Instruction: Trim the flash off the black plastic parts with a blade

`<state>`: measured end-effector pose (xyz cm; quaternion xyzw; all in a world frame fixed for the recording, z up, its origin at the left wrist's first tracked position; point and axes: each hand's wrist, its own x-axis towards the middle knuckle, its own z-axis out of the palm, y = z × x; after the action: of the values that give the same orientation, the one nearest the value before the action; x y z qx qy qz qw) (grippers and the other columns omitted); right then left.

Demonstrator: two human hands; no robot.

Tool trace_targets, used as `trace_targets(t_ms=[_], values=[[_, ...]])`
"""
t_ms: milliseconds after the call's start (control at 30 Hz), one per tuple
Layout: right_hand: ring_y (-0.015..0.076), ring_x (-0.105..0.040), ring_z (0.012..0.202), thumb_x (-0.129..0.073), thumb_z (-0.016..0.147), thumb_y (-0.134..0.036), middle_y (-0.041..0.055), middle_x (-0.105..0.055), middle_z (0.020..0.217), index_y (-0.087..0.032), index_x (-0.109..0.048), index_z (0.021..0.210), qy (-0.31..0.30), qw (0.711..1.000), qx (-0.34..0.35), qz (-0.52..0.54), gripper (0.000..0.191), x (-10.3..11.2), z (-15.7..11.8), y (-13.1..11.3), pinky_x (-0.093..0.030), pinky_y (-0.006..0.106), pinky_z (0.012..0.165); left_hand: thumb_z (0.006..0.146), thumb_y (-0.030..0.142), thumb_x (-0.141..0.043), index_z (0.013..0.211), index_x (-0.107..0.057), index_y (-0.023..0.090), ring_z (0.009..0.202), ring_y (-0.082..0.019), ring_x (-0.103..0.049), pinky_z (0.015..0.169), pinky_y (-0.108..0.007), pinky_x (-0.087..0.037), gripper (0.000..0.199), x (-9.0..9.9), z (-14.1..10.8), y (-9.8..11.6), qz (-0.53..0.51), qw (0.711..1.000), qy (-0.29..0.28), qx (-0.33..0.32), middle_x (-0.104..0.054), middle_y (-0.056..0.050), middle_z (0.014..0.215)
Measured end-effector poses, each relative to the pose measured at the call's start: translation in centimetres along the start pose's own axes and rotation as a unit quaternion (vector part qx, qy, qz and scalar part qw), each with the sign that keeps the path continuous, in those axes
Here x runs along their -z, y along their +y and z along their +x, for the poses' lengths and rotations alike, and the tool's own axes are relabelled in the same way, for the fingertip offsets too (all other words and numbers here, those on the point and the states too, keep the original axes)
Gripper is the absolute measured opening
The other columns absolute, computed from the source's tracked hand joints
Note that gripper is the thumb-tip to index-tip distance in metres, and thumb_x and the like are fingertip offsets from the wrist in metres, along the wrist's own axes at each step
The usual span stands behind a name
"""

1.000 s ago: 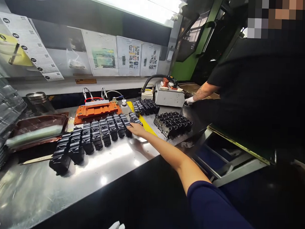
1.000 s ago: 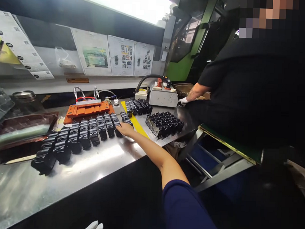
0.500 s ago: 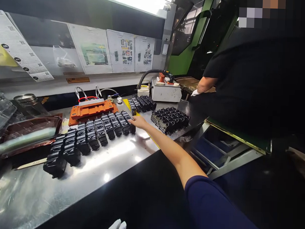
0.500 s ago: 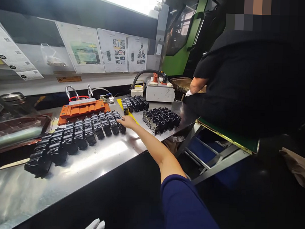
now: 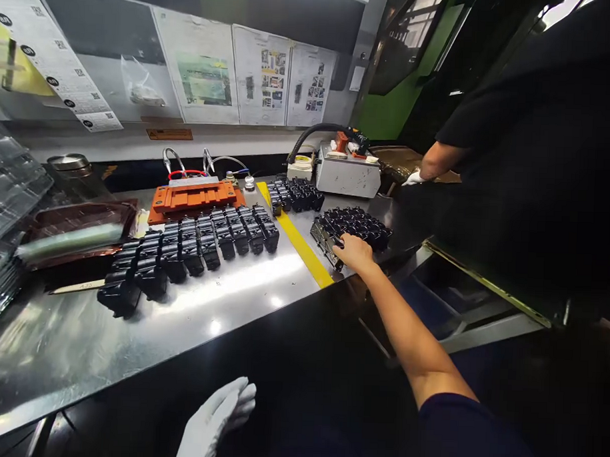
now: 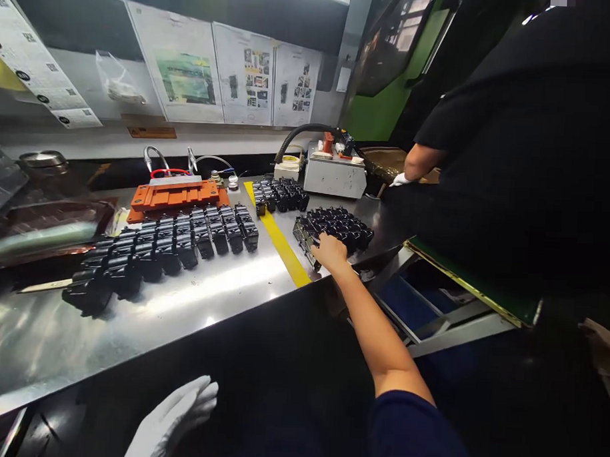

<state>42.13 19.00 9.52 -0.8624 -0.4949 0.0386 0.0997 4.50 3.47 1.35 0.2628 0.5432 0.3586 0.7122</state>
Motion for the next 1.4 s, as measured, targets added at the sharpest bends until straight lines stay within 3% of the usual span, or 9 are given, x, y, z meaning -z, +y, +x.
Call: trace_targets(t_ms=[133, 267, 400, 467, 567, 700, 867, 1033, 1400], values=[[0.0263, -0.071, 0.095, -0.065, 0.082, -0.036, 0.013, -0.075, 0.1, -0.013, -0.067, 0.109, -0.05, 0.995, 0.041, 0.076, 0.035, -0.3, -2.4, -1.3, -0.051, 0.03, 0.077, 0.066, 0.053, -0.081, 0.116, -0.068, 0.01, 0.102, -0.03, -0.072, 0.095, -0.041, -0.055, 0.067, -1.9, 0.5, 2.5, 0.01, 0.998, -0.047, -0.031, -0.074, -0.017, 0.114], [0.0167, -0.071, 0.076, -0.066, 0.083, -0.041, 0.0054, -0.076, 0.086, -0.015, -0.065, 0.11, -0.151, 0.965, 0.142, 0.161, 0.038, -3.1, -8.5, -5.1, -0.05, 0.024, 0.064, 0.071, 0.046, -0.078, 0.128, -0.06, 0.012, 0.087, -0.022, -0.072, 0.074, -0.032, -0.058, 0.068, -3.5, 2.7, 3.9, 0.016, 0.997, -0.014, -0.079, -0.071, -0.018, 0.12], [0.015, -0.069, 0.073, -0.067, 0.083, -0.045, 0.0022, -0.075, 0.082, -0.019, -0.068, 0.104, -0.265, 0.882, 0.313, 0.231, 0.033, -5.8, -13.2, -9.7, -0.048, 0.024, 0.064, 0.079, 0.044, -0.07, 0.122, -0.063, 0.014, 0.089, -0.022, -0.071, 0.075, -0.033, -0.056, 0.053, -2.8, 5.3, 4.1, 0.092, 0.979, 0.055, -0.175, -0.072, -0.015, 0.115], [0.0152, -0.067, 0.072, -0.066, 0.084, -0.045, 0.0016, -0.074, 0.08, -0.021, -0.071, 0.092, -0.23, 0.869, 0.379, 0.222, 0.026, -6.7, -12.7, -11.9, -0.046, 0.024, 0.064, 0.078, 0.042, -0.069, 0.116, -0.065, 0.014, 0.101, -0.024, -0.069, 0.089, -0.034, -0.054, 0.047, -1.8, 5.4, 4.1, 0.1, 0.97, 0.088, -0.201, -0.072, -0.014, 0.116], [0.0179, -0.066, 0.076, -0.059, 0.088, -0.035, 0.0045, -0.072, 0.081, -0.019, -0.07, 0.098, -0.118, 0.906, 0.354, 0.198, 0.022, -8.1, -9.2, -14.8, -0.046, 0.028, 0.068, 0.078, 0.044, -0.069, 0.112, -0.068, 0.014, 0.102, -0.025, -0.069, 0.091, -0.036, -0.053, 0.045, -0.3, 4.0, 4.3, 0.105, 0.973, 0.082, -0.188, -0.074, -0.011, 0.113], [0.0169, -0.065, 0.08, -0.056, 0.083, -0.015, 0.0048, -0.073, 0.088, -0.017, -0.07, 0.1, -0.106, 0.906, 0.365, 0.186, 0.022, -9.9, -6.3, -16.6, -0.046, 0.026, 0.069, 0.077, 0.048, -0.07, 0.114, -0.069, 0.015, 0.094, -0.024, -0.071, 0.085, -0.033, -0.056, 0.05, 0.9, 1.8, 4.2, 0.107, 0.979, 0.073, -0.16, -0.077, -0.008, 0.104], [0.0149, -0.065, 0.082, -0.053, 0.093, -0.028, 0.0032, -0.074, 0.092, -0.022, -0.072, 0.097, -0.151, 0.872, 0.442, 0.146, 0.021, -9.6, -9.3, -16.5, -0.043, 0.024, 0.071, 0.08, 0.049, -0.068, 0.124, -0.066, 0.017, 0.091, -0.023, -0.071, 0.08, -0.031, -0.057, 0.055, 1.7, 1.2, 3.6, 0.095, 0.985, 0.068, -0.124, -0.076, -0.007, 0.106], [0.019, -0.063, 0.077, -0.04, 0.101, -0.039, 0.0075, -0.073, 0.091, -0.019, -0.068, 0.099, -0.139, 0.888, 0.433, 0.062, 0.034, -8.6, -11.6, -16.8, -0.033, 0.028, 0.065, 0.08, 0.05, -0.068, 0.124, -0.067, 0.018, 0.09, -0.023, -0.07, 0.076, -0.029, -0.056, 0.054, 2.1, 1.4, 3.5, 0.086, 0.988, 0.059, -0.111, -0.076, -0.007, 0.105], [0.015, -0.06, 0.068, -0.045, 0.098, -0.039, 0.0067, -0.075, 0.087, -0.019, -0.07, 0.083, -0.051, 0.86, 0.508, -0.014, 0.036, -8.7, -10.6, -17.2, -0.025, 0.028, 0.058, 0.082, 0.044, -0.066, 0.123, -0.067, 0.018, 0.102, -0.024, -0.069, 0.088, -0.029, -0.054, 0.049, 2.1, 1.4, 3.8, 0.091, 0.987, 0.06, -0.116, -0.076, -0.005, 0.109]])
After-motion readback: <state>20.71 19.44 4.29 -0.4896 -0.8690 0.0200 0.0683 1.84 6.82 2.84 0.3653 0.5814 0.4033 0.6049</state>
